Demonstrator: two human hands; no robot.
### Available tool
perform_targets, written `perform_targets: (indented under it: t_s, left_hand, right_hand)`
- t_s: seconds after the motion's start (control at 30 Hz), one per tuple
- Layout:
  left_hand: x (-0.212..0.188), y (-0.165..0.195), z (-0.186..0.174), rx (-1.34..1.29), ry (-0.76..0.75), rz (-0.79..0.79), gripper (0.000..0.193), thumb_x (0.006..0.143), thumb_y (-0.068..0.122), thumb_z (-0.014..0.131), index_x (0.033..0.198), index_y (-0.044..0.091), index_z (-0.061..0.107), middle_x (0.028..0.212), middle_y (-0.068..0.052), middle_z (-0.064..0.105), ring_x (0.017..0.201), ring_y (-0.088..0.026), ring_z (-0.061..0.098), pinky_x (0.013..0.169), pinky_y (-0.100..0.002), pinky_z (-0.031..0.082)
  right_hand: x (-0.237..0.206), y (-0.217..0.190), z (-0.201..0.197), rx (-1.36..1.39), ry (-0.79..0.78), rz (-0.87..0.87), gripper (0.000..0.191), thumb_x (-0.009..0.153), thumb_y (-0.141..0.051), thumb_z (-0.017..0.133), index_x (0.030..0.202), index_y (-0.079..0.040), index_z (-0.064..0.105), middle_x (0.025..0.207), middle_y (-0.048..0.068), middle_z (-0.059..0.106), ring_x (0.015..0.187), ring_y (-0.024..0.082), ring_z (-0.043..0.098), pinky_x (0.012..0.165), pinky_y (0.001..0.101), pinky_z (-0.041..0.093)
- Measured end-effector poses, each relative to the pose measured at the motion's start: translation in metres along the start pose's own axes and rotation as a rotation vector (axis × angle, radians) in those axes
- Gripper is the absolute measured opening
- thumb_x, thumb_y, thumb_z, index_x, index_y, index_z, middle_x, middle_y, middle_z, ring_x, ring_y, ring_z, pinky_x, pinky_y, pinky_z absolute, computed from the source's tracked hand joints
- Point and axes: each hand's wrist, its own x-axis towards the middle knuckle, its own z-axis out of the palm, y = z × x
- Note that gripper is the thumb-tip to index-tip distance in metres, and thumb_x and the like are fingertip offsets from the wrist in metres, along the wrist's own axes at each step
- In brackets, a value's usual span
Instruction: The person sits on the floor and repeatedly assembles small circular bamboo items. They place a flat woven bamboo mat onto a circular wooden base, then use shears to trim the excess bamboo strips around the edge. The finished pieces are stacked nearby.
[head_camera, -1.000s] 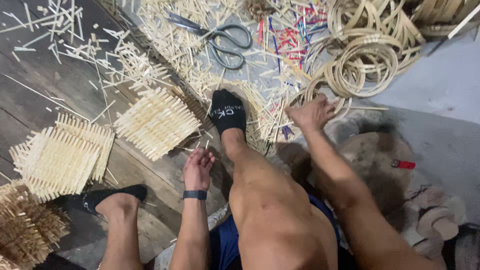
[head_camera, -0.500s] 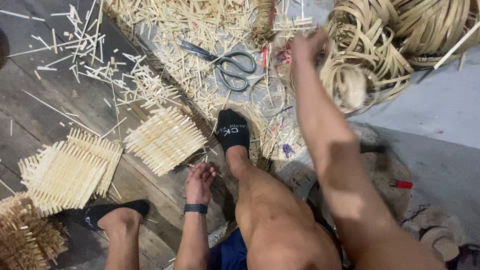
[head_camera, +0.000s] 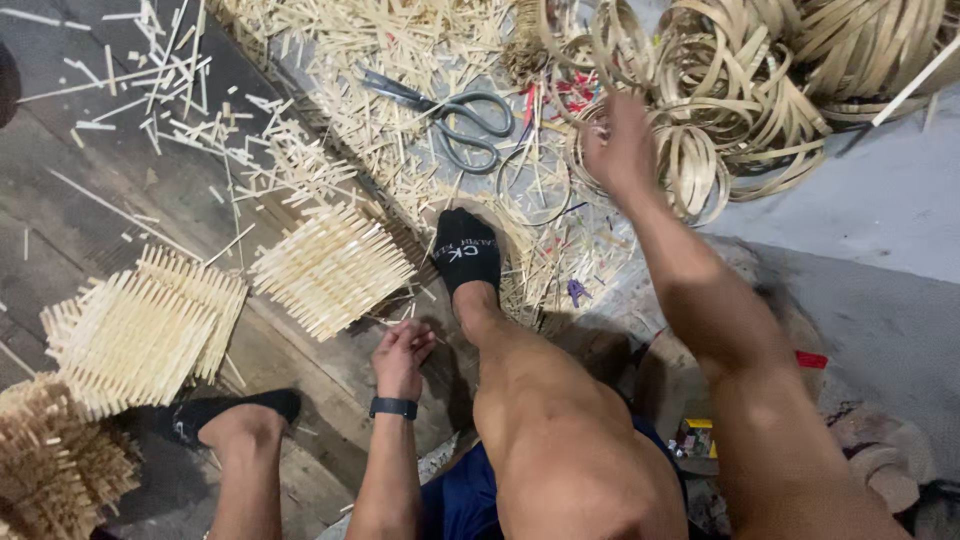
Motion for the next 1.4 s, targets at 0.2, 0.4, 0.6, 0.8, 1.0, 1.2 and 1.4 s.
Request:
perform_targets:
  t_s: [0.2, 0.4, 0.6, 0.8, 1.0, 1.2, 1.4]
  left_hand:
    - [0.006, -0.007, 0.000, 0.153, -0.059, -0.009, 0.012, 0.096, 0.011, 0.068, 0.104, 0.001, 0.065, 0.089, -0.013, 0.074, 0.076, -0.021, 0.072, 0.069, -0.033, 0.058]
    - [-0.013, 0.008, 0.010, 0.199, -0.039, 0.014, 0.013, 0.095, 0.012, 0.065, 0.101, 0.001, 0.068, 0.086, -0.009, 0.075, 0.072, -0.019, 0.073, 0.066, -0.031, 0.059]
    - [-0.052, 0.067, 0.059, 0.521, -0.352, 0.144, 0.020, 0.096, 0.018, 0.071, 0.101, -0.002, 0.074, 0.082, -0.007, 0.074, 0.069, -0.012, 0.067, 0.062, -0.027, 0.055]
    - [-0.102, 0.166, 0.169, 0.728, -0.090, 1.332, 0.045, 0.096, 0.015, 0.077, 0.139, 0.008, 0.063, 0.136, -0.016, 0.066, 0.123, -0.029, 0.066, 0.105, -0.037, 0.054]
    - [-0.131, 0.238, 0.205, 0.954, -0.134, 1.856, 0.035, 0.088, 0.010, 0.078, 0.121, 0.020, 0.071, 0.117, -0.007, 0.068, 0.111, -0.033, 0.059, 0.101, -0.045, 0.044]
    - [-0.130, 0.235, 0.187, 0.454, -0.603, 1.067, 0.023, 0.103, 0.010, 0.067, 0.123, -0.002, 0.070, 0.093, -0.004, 0.064, 0.080, -0.015, 0.060, 0.073, -0.029, 0.051]
    - [-0.153, 0.251, 0.165, 0.072, -0.620, 0.567, 0.040, 0.101, 0.035, 0.063, 0.098, -0.004, 0.073, 0.075, -0.008, 0.063, 0.058, -0.015, 0.058, 0.053, -0.030, 0.052]
  right_hand:
    - [-0.079, 0.000, 0.051, 0.132, -0.417, -0.164, 0.042, 0.082, -0.025, 0.079, 0.114, -0.003, 0.066, 0.111, 0.018, 0.062, 0.098, 0.037, 0.063, 0.083, 0.0479, 0.051]
    - [-0.070, 0.011, 0.081, -0.478, -0.581, -0.431, 0.014, 0.081, -0.017, 0.077, 0.094, -0.012, 0.075, 0.103, 0.009, 0.068, 0.109, 0.032, 0.064, 0.093, 0.0462, 0.053]
    - [-0.028, -0.035, 0.007, 0.696, -0.289, 0.265, 0.015, 0.101, -0.015, 0.064, 0.115, -0.009, 0.060, 0.107, 0.009, 0.071, 0.094, 0.023, 0.074, 0.084, 0.0435, 0.060]
    - [0.015, -0.083, -0.073, 1.817, -0.498, 0.006, 0.015, 0.116, -0.018, 0.061, 0.120, -0.005, 0.055, 0.104, 0.011, 0.066, 0.096, 0.022, 0.066, 0.086, 0.0353, 0.058]
    - [0.001, -0.137, -0.121, 1.854, -0.628, 0.080, 0.023, 0.115, -0.024, 0.067, 0.121, -0.003, 0.058, 0.099, 0.005, 0.063, 0.090, 0.017, 0.060, 0.074, 0.0267, 0.053]
    - [-0.004, -0.190, -0.155, 0.270, 0.243, -1.045, 0.042, 0.085, -0.032, 0.076, 0.110, -0.002, 0.064, 0.105, 0.016, 0.065, 0.098, 0.035, 0.063, 0.083, 0.0449, 0.054]
    - [-0.005, -0.243, -0.159, 0.320, -0.042, -1.076, 0.018, 0.100, -0.017, 0.078, 0.112, -0.007, 0.069, 0.101, 0.009, 0.067, 0.092, 0.025, 0.067, 0.073, 0.0332, 0.055]
